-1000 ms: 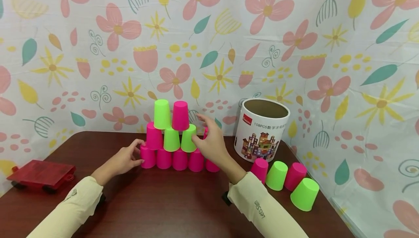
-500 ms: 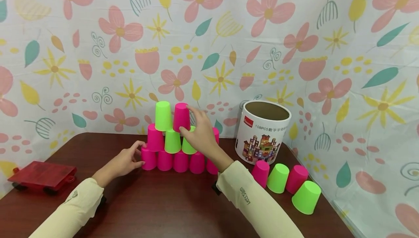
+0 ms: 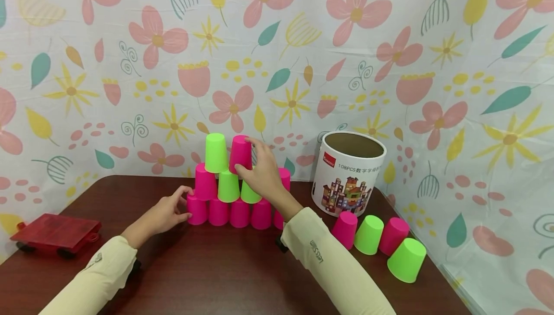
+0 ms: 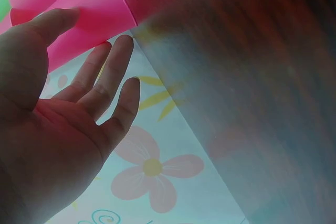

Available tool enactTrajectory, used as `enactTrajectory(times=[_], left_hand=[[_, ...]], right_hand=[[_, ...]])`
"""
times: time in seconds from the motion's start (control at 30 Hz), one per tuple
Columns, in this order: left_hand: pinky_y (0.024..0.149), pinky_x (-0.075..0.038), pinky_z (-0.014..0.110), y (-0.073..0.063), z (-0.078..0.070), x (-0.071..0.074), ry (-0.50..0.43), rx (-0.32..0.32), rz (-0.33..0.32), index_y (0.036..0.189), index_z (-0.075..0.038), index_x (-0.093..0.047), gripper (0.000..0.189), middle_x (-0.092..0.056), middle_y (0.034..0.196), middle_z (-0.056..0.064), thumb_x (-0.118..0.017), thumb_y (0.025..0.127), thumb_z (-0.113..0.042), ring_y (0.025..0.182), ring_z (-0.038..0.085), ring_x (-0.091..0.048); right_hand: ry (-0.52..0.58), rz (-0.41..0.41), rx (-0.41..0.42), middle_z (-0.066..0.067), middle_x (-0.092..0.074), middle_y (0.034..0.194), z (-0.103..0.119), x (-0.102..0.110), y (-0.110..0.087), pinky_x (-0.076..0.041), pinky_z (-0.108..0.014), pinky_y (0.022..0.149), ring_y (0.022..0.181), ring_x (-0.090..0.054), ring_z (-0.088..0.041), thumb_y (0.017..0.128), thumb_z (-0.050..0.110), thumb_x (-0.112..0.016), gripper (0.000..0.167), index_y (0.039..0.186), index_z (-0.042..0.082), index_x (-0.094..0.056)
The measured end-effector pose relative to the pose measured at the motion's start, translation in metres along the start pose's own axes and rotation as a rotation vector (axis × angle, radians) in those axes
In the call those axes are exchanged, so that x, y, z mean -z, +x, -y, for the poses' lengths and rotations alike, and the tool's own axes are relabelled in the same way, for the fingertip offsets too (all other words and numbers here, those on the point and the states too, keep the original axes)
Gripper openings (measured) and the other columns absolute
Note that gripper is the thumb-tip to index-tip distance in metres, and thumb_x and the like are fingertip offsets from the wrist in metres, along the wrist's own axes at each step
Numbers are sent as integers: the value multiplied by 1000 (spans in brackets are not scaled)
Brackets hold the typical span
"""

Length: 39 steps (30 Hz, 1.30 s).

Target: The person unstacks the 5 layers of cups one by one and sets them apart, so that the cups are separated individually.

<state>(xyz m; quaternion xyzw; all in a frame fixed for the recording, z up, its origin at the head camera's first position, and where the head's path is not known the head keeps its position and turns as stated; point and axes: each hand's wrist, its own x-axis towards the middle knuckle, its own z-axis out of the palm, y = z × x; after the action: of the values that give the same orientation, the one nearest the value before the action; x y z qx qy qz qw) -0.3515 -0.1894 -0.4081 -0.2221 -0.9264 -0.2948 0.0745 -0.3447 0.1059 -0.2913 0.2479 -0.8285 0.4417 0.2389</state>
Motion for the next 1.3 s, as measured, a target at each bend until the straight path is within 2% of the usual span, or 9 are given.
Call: enactTrajectory(times=[0.1, 0.23, 0.37, 0.5, 0.6, 0.8, 0.9, 1.1, 1.3], left_hand=[[59, -47, 33, 0, -1, 1, 0, 2, -4, 126, -18, -37, 58, -69, 101, 12, -77, 86, -9, 65, 12, -57], [58, -47, 33, 0, -2, 0, -3, 7, -6, 126, -18, -36, 58, -69, 101, 12, -77, 86, -9, 65, 13, -57], [59, -47, 33, 0, -2, -1, -5, 2, -5, 126, -18, -37, 58, -69, 101, 13, -77, 86, -8, 66, 13, -57], [60, -48, 33, 0, -3, -2, -18, -9, 0, 127, -18, -37, 58, -69, 102, 14, -77, 86, -8, 67, 13, -58], [60, -48, 33, -1, -3, -2, -22, -5, 3, 127, -17, -37, 58, -69, 102, 14, -77, 86, -8, 66, 13, -57], [60, -48, 32, 0, -2, -2, -11, 11, -9, 126, -18, -37, 57, -69, 103, 14, -77, 86, -9, 66, 13, -58], [59, -48, 33, -1, -3, -1, -10, 9, -10, 127, -17, -37, 57, -69, 102, 14, -77, 86, -9, 66, 13, -58], [58, -47, 33, -2, -2, 0, 2, 14, -11, 127, -18, -37, 58, -69, 101, 13, -77, 86, -9, 65, 13, -56], [58, -46, 32, -1, -3, 0, 4, 16, -12, 127, -18, -37, 58, -69, 101, 13, -77, 86, -10, 65, 14, -56]], right_hand=[[29, -15, -25, -12, -52, 137, 1, 0, 0, -47, -45, 98, 121, -52, -29, 87, 16, -76, 63, 140, 6, -43], [74, -32, -48, -15, -54, 130, 1, 0, 0, -53, -46, 88, 112, -57, -30, 88, 16, -76, 60, 137, 6, -42], [114, -47, -47, -14, -54, 127, -1, 1, -3, -53, -46, 88, 110, -59, -30, 88, 16, -75, 57, 134, 7, -42], [154, -70, -27, -12, -55, 128, -2, 5, -11, -52, -51, 87, 108, -60, -30, 88, 15, -76, 55, 132, 9, -45], [172, -80, 3, -12, -56, 127, -2, 10, -18, -53, -51, 82, 106, -61, -30, 87, 14, -76, 54, 133, 12, -48], [149, -89, 77, -8, -60, 127, -1, 22, -35, -54, -41, 70, 99, -64, -27, 87, 12, -77, 55, 136, 13, -53], [139, -99, 94, -7, -62, 124, 0, 29, -45, -56, -38, 69, 96, -66, -25, 85, 11, -78, 55, 135, 12, -54], [129, -94, 85, -10, -63, 118, 4, 41, -69, -57, -36, 71, 97, -64, -26, 83, 7, -79, 55, 132, 10, -54], [75, -89, 73, -16, -66, 104, 7, 56, -93, -55, -33, 63, 80, -64, -31, 79, -3, -79, 55, 128, 2, -54]])
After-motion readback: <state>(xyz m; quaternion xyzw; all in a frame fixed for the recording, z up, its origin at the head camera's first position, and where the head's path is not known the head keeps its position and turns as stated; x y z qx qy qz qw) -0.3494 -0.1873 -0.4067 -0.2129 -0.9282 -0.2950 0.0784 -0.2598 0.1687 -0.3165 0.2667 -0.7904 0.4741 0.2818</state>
